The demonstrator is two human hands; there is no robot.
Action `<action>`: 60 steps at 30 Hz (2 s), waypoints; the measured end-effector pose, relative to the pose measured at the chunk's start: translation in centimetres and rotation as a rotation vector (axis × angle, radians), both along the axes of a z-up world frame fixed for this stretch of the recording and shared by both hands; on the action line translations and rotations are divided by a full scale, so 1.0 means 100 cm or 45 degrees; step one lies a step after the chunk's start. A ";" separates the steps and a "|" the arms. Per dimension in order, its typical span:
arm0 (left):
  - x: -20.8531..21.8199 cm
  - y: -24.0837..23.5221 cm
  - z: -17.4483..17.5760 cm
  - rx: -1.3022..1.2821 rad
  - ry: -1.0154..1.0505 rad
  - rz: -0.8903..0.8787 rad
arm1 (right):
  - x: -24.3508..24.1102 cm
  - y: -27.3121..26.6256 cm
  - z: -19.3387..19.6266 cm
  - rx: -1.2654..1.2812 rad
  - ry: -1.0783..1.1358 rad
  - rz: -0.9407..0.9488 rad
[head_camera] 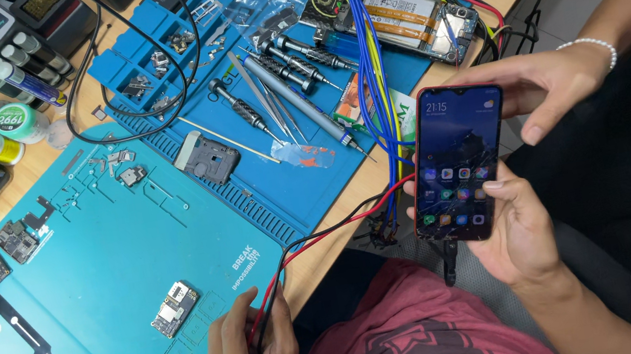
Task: The person holds a smartphone connected to wires, then places it down and uses a soldering iron to work on a small circuit board on a blue mat. The person also uses tweezers to manipulate components on the board.
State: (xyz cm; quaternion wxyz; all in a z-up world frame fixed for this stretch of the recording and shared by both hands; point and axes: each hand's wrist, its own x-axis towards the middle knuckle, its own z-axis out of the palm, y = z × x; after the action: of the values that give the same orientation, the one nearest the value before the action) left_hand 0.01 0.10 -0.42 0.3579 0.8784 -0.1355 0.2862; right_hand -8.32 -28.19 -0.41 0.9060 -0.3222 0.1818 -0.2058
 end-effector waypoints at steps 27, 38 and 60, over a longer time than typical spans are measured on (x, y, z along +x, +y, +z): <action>-0.004 -0.005 0.003 -0.032 0.145 0.086 | 0.010 -0.030 0.025 -0.004 0.275 -0.251; -0.006 0.001 -0.015 -0.057 0.239 0.080 | 0.007 -0.044 0.000 -0.098 0.182 -0.315; -0.008 -0.003 -0.008 0.033 0.294 0.103 | 0.000 -0.046 -0.037 -0.037 0.124 -0.308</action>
State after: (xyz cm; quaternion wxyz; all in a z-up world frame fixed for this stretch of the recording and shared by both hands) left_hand -0.76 -0.20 -1.19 0.3478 0.9149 -0.0615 0.1954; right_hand -8.28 -32.83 -4.13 0.8599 -0.3206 0.2599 -0.3003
